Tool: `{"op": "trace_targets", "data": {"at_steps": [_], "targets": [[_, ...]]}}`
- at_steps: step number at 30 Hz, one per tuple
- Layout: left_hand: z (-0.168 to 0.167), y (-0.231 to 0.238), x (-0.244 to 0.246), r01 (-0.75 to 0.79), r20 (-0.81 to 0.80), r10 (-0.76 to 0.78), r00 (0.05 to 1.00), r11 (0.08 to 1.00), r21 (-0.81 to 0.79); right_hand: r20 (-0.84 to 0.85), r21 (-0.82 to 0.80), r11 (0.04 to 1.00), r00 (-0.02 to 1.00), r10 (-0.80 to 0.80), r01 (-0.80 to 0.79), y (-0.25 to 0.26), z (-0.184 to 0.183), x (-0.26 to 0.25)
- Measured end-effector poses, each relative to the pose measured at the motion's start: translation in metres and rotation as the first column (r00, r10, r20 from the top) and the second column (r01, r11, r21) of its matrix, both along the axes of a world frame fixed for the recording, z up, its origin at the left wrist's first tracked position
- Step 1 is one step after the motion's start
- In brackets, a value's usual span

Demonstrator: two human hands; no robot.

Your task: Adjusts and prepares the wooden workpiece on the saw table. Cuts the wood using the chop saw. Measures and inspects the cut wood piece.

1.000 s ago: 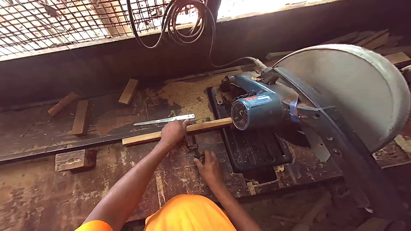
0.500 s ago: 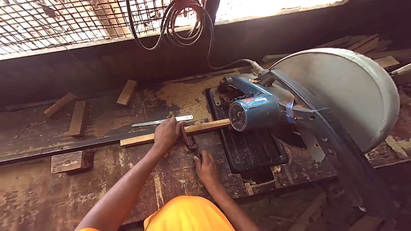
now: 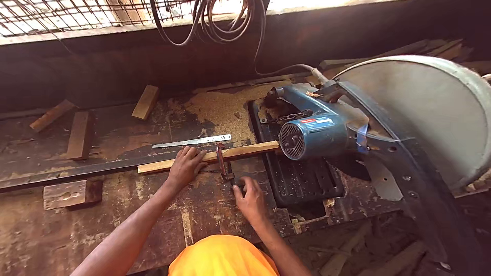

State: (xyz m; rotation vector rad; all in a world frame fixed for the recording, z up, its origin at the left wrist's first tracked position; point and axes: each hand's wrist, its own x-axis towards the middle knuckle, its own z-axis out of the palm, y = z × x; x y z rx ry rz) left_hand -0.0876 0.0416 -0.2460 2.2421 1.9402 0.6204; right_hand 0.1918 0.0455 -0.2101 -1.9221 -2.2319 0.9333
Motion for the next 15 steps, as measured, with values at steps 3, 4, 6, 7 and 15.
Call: {"op": "trace_targets", "data": {"at_steps": [3, 4, 6, 7, 15], "targets": [[0.000, 0.000, 0.000, -0.008, 0.024, 0.008, 1.000, 1.000, -0.019, -0.052, 0.235, 0.972, 0.998, 0.023, -0.010, 0.040, 0.008, 0.020], [0.001, -0.001, 0.000, -0.009, 0.030, 0.010, 0.999, 1.000, -0.030, -0.051, 0.278, 0.961, 0.998, 0.032, -0.017, 0.058, 0.008, 0.026], [0.002, -0.001, 0.001, -0.013, 0.035, 0.014, 0.999, 0.999, -0.039, 0.033, 0.304, 0.952, 0.999, 0.015, -0.025, 0.089, 0.008, 0.033], [0.003, -0.001, 0.002, -0.016, 0.032, 0.017, 0.999, 0.999, -0.040, 0.097, 0.289, 0.957, 0.995, 0.000, -0.029, 0.098, 0.006, 0.035], [0.011, 0.001, 0.004, -0.052, 0.021, 0.053, 0.998, 0.997, -0.064, 0.420, 0.171, 0.979, 0.907, 0.029, -0.110, 0.114, 0.021, 0.039]]}}
